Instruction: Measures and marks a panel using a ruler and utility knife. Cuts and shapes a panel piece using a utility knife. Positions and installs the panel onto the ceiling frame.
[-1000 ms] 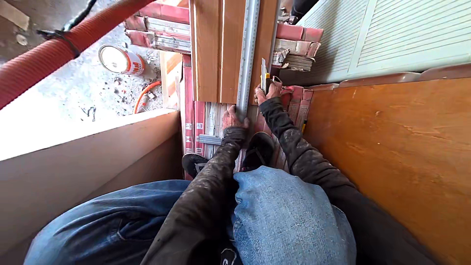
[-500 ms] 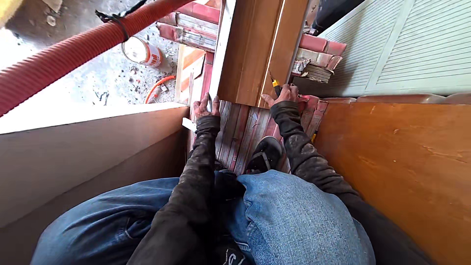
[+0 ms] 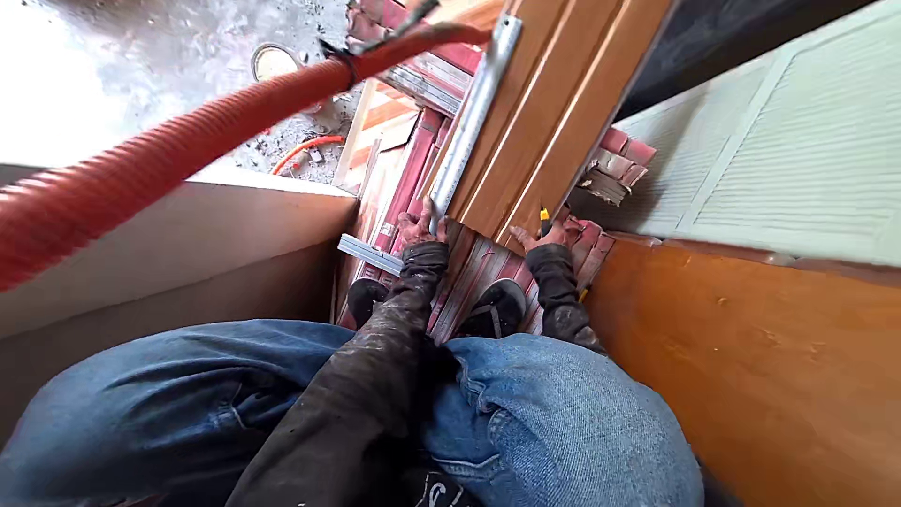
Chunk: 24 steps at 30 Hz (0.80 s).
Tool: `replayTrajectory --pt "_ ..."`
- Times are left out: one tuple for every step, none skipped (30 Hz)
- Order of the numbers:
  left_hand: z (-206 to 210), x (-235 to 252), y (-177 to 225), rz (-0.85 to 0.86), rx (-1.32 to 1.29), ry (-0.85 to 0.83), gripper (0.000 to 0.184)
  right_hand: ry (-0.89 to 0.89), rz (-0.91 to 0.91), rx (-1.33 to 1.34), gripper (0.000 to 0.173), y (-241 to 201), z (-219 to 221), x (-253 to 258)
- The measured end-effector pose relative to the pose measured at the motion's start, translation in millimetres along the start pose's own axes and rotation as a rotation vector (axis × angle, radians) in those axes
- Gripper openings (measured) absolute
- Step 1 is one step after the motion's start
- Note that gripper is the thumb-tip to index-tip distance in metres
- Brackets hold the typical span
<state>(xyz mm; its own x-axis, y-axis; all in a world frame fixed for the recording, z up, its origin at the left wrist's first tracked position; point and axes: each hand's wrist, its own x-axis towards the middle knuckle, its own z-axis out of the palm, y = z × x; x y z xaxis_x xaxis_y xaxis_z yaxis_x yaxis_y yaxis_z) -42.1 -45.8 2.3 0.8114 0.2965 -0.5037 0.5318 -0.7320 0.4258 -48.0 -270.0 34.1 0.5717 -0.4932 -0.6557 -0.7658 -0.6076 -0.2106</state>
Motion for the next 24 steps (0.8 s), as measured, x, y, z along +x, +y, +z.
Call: replayTrajectory --pt "2.6 -2.1 -8.9 0.034 -0.013 0.017 0.06 -0.022 0.028 0.012 0.084 -1.0 3.4 -8.5" --pt "7.6 -4.8 -21.4 0.089 -0.009 0.04 0.059 -0.031 0.048 0.004 0.083 0.8 7.4 -16.3" --pt "13.9 -7.1 -35.0 0.149 -0.002 0.061 0.057 -0.036 0.06 -0.015 0.081 4.1 11.0 -23.0" --pt "17.7 -8.6 -44.3 0.177 0.0 0.051 0.057 -0.05 0.067 -0.028 0.082 6.4 13.1 -28.0" --pt "17.2 -11.0 -48.0 0.181 -0.004 0.024 0.056 -0.069 0.073 -0.036 0.082 8.6 15.0 -32.1" --pt "13.7 -14.8 -47.0 0.169 -0.002 -0.01 0.056 -0.094 0.093 -0.044 0.081 8.5 14.8 -38.9" --pt "6.1 -19.7 -40.7 0.148 -0.005 -0.05 0.056 -0.124 0.116 -0.062 0.08 5.7 12.7 -47.2" --pt "-6.8 -25.2 -28.6 0.112 -0.015 -0.094 0.056 -0.164 0.134 -0.099 0.079 -0.2 8.8 -55.3" --pt "-19.3 -30.8 -16.0 0.077 -0.027 -0.119 0.055 -0.175 0.136 -0.14 0.077 -2.6 8.5 -57.7" --pt "-25.6 -35.5 -8.5 0.063 -0.037 -0.102 0.054 -0.176 0.131 -0.178 0.077 -4.8 6.7 -58.7" --pt "-26.1 -38.0 -6.4 0.057 -0.034 -0.073 0.054 -0.16 0.111 -0.21 0.076 -3.5 5.0 -55.7" --pt "-22.9 -36.9 -8.2 0.045 -0.02 -0.058 0.055 -0.142 0.078 -0.237 0.074 -6.7 -0.2 -53.8" --pt "-18.0 -32.1 -12.3 0.037 0.006 -0.052 0.056 -0.115 0.019 -0.241 0.072 -13.4 -6.7 -52.6" --pt "-12.8 -28.1 -16.4 0.027 0.014 -0.044 0.055 -0.078 -0.068 -0.234 0.069 -21.1 -12.7 -52.1" --pt "-5.3 -24.8 -21.8 0.039 0.008 0.001 0.053 -0.042 -0.168 -0.22 0.066 -30.0 -16.4 -50.7" --pt "5.5 -21.1 -30.4 0.086 0.012 0.087 0.05 0.004 -0.286 -0.205 0.063 -39.4 -15.9 -46.2" --pt "11.0 -18.5 -35.6 0.122 0.012 0.15 0.048 0.057 -0.423 -0.2 0.06 -51.0 -13.7 -39.8" --pt "11.3 -18.1 -36.1 0.14 0.01 0.187 0.047 0.083 -0.563 -0.215 0.057 -63.8 -10.9 -31.1" --pt "5.1 -20.9 -30.9 0.13 0.004 0.175 0.047 0.086 -0.699 -0.239 0.056 -76.0 -8.1 -21.0" --pt "-9.5 -24.7 -18.7 0.078 0.003 0.103 0.047 0.086 -0.84 -0.272 0.055 -86.5 -4.6 -7.2" --pt "-30.6 -26.8 -1.5 -0.018 -0.006 -0.026 0.048 0.096 -0.984 -0.301 0.054 -95.8 0.0 9.2" --pt "-48.2 -24.2 11.4 -0.12 0.004 -0.174 0.048 0.106 -1.115 -0.333 0.053 -102.9 5.0 25.6" --pt "-50.8 -19.3 11.1 -0.158 0.019 -0.243 0.049 0.085 -1.188 -0.383 0.052 -109.9 7.7 36.8" --pt "-35.8 -14.8 -2.5 -0.135 0.004 -0.195 0.048 0.06 -1.226 -0.445 0.052 -115.5 9.5 45.2"
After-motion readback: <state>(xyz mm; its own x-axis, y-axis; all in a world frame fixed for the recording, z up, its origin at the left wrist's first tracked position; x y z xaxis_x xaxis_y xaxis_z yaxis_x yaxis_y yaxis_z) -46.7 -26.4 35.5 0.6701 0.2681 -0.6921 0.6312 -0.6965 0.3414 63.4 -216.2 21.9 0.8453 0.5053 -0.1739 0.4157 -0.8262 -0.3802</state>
